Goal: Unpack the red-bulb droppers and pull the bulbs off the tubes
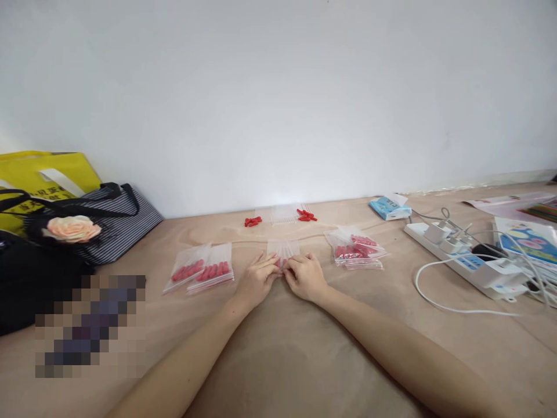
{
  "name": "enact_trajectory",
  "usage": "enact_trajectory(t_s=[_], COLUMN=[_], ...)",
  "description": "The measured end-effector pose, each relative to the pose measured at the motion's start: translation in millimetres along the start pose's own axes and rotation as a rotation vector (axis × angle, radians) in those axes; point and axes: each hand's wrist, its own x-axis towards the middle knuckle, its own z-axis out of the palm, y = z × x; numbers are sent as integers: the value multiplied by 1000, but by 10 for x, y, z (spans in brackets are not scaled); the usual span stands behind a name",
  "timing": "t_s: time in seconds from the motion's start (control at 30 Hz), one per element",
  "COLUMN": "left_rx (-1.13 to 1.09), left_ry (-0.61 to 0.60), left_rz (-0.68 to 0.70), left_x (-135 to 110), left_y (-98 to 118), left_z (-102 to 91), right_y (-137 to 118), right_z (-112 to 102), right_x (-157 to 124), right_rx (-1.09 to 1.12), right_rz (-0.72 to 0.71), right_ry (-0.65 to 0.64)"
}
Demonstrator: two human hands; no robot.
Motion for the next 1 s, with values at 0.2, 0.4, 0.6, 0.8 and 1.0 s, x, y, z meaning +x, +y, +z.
enact_trajectory(t_s=[0.2, 0.4, 0.6, 0.8, 1.0], left_rx=[-5, -98, -132, 2, -51], left_ry=[-55, -88, -105, -16, -94], left_rz=[-8, 100, 132, -171, -248], left_x=[-20, -15, -5, -15, -34], left_y=[33, 93, 137, -52, -97], left_z=[19, -69, -161, -126, -72], right_y=[22, 87, 304, 424, 346], right_z=[-9, 7, 6, -32, -76], right_x=[38, 13, 7, 6, -15], right_rx=[-10, 51, 266, 316, 79], right_rz=[129, 95, -119, -93, 134], right_ry=[65, 140, 163, 135, 155])
